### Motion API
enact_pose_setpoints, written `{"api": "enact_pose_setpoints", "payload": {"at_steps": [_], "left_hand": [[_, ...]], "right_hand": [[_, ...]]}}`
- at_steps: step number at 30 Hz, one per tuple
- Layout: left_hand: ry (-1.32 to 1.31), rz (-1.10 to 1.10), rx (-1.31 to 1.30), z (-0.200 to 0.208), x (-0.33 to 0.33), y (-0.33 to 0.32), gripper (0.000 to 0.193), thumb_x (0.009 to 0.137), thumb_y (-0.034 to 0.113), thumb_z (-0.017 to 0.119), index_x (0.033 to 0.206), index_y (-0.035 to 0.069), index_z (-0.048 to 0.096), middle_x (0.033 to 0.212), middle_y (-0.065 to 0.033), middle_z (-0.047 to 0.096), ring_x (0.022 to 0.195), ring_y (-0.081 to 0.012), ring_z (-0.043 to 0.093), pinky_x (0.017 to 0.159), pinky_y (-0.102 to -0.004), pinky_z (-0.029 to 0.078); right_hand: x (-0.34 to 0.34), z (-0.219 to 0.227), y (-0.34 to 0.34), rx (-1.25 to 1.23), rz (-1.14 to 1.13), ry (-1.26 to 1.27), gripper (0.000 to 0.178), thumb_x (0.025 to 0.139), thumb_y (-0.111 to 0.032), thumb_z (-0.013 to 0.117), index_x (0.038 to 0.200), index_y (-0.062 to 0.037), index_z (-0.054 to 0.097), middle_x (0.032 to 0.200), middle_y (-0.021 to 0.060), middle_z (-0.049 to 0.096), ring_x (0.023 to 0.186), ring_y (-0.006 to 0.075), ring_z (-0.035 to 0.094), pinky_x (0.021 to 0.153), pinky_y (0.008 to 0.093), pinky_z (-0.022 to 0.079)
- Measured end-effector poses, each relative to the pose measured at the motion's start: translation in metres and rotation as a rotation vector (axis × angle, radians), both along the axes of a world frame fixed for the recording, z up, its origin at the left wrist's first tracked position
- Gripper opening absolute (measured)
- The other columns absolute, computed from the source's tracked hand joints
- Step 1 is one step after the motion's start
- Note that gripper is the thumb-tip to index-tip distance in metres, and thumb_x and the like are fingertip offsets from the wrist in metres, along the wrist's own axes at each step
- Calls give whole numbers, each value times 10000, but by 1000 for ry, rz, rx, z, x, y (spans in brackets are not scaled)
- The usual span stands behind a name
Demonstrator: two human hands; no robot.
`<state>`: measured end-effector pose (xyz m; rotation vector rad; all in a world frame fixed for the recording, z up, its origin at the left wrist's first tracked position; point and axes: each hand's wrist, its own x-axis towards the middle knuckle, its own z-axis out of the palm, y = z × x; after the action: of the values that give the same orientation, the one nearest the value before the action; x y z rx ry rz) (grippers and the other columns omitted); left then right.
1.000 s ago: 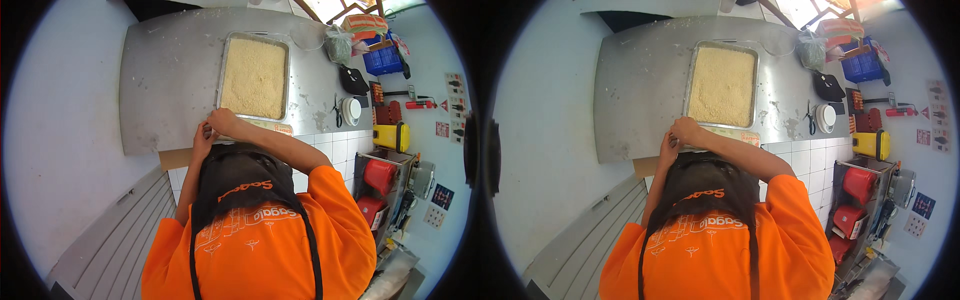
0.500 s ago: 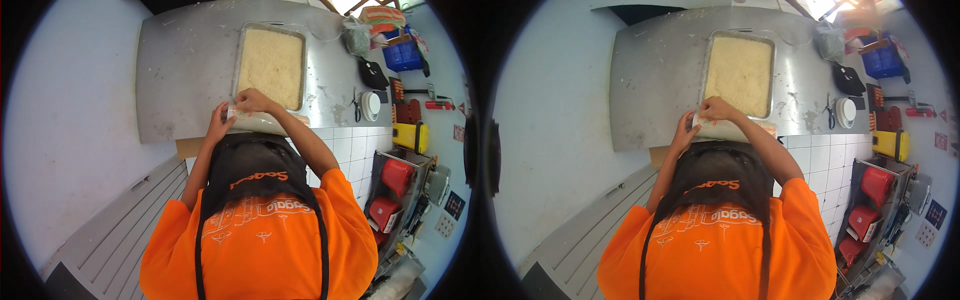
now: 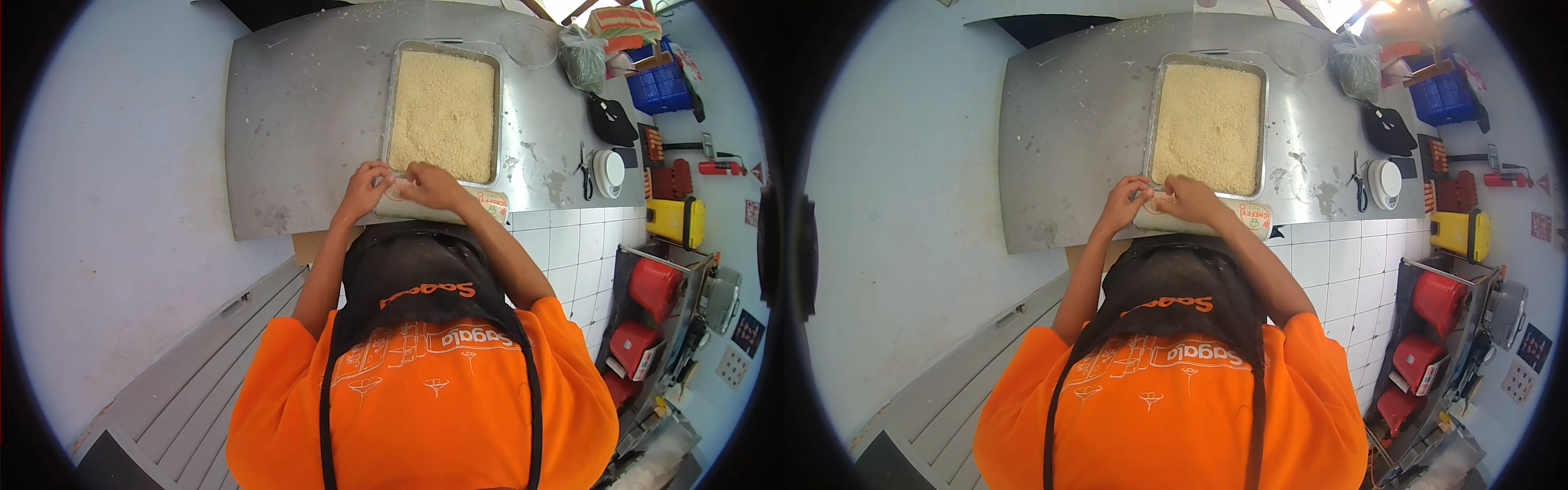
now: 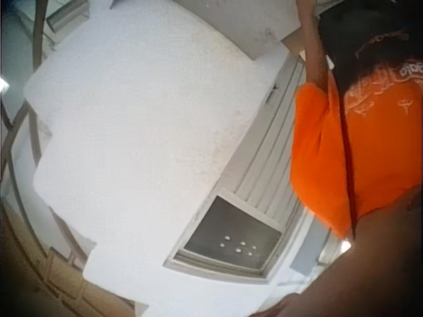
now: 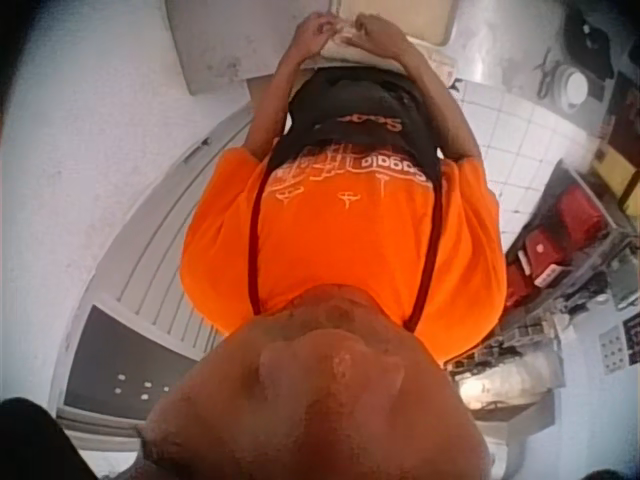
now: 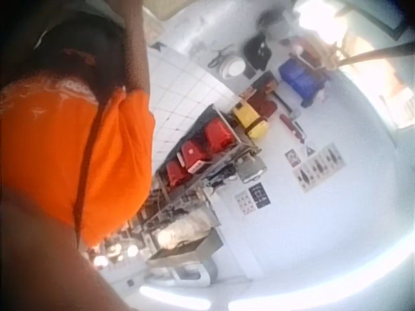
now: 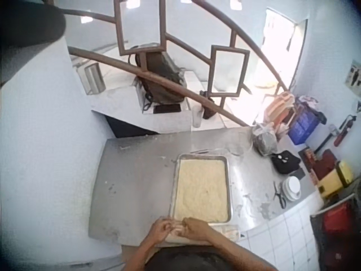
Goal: The person covers a tray of food with plastic wrap, smoothing it over the edges of the tray, then picks up the tray and carries it through a kitchen area.
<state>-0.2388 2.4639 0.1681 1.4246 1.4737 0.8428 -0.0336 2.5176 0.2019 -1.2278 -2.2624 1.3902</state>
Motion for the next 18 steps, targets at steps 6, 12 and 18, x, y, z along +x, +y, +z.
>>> {"api": "enact_pose_setpoints", "payload": {"at_steps": [6, 12, 18], "left_hand": [[134, 115, 117, 8, 27, -1, 163, 920, 163, 630, 957, 7, 659, 1022, -126, 626, 843, -256, 625, 749, -344, 506], [100, 331, 201, 20, 38, 3, 147, 958, 157, 559, 917, 20, 590, 930, -145, 567, 749, -300, 600, 686, -370, 488], [-26, 405, 165, -1, 39, 6, 187, 973, 208, 571, 1008, 27, 604, 949, -114, 573, 690, -205, 560, 651, -316, 466]], "right_hand": [[-1, -9, -15, 288, 53, 51, 162, 863, -126, 637, 793, -12, 547, 748, 168, 581, 755, 336, 636, 670, 418, 490], [-16, 3, -13, -81, -58, 191, 193, 949, -139, 569, 829, -8, 493, 678, 163, 606, 608, 278, 633, 580, 387, 476], [-13, -11, -13, -82, -173, 193, 108, 938, -112, 558, 961, -25, 499, 773, 200, 616, 672, 307, 624, 619, 409, 473]]}}
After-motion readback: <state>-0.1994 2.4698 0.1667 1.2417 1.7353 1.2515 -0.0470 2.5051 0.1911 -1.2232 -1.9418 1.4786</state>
